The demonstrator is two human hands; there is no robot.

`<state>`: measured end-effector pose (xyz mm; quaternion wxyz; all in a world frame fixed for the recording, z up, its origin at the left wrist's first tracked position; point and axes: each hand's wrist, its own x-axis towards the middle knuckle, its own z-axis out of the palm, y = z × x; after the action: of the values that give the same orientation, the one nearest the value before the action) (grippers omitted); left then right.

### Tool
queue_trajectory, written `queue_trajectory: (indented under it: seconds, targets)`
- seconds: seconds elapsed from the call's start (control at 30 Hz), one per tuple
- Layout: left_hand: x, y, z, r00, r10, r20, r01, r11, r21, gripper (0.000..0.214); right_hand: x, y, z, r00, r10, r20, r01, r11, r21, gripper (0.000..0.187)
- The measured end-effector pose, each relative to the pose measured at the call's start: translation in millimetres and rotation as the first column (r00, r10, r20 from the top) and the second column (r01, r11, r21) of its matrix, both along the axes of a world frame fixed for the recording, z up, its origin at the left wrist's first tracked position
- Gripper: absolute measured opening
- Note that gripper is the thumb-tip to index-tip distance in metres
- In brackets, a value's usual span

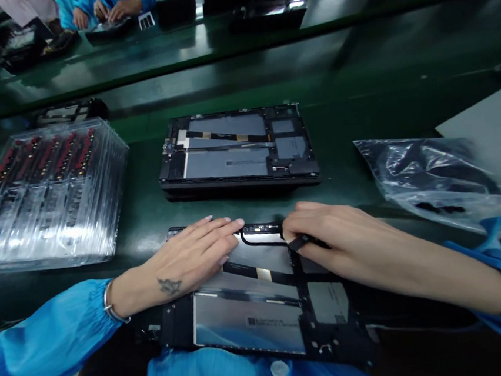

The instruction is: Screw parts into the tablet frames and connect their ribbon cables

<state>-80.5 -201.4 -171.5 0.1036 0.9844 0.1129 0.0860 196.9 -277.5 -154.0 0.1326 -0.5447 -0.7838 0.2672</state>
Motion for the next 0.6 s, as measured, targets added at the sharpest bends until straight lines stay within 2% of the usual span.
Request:
queue_trajectory:
  seconds: [0.37, 0.6]
  targets:
    - [0.9, 1.8, 2.1, 0.993, -0.03, -0.114, 0.04, 0.995, 0.095, 0.03, -1.7, 1.4, -0.2, 0.999, -0.015, 0.036, 0.015, 1.0, -0.011, 0.013]
    - [3.1, 1.3, 8.2, 0.986, -0.059, -0.155, 0.096, 0.965, 0.243, 0.026, -1.8, 1.9, 0.4, 0.999, -0.015, 0.049, 0.016, 1.0, -0.018, 0.014]
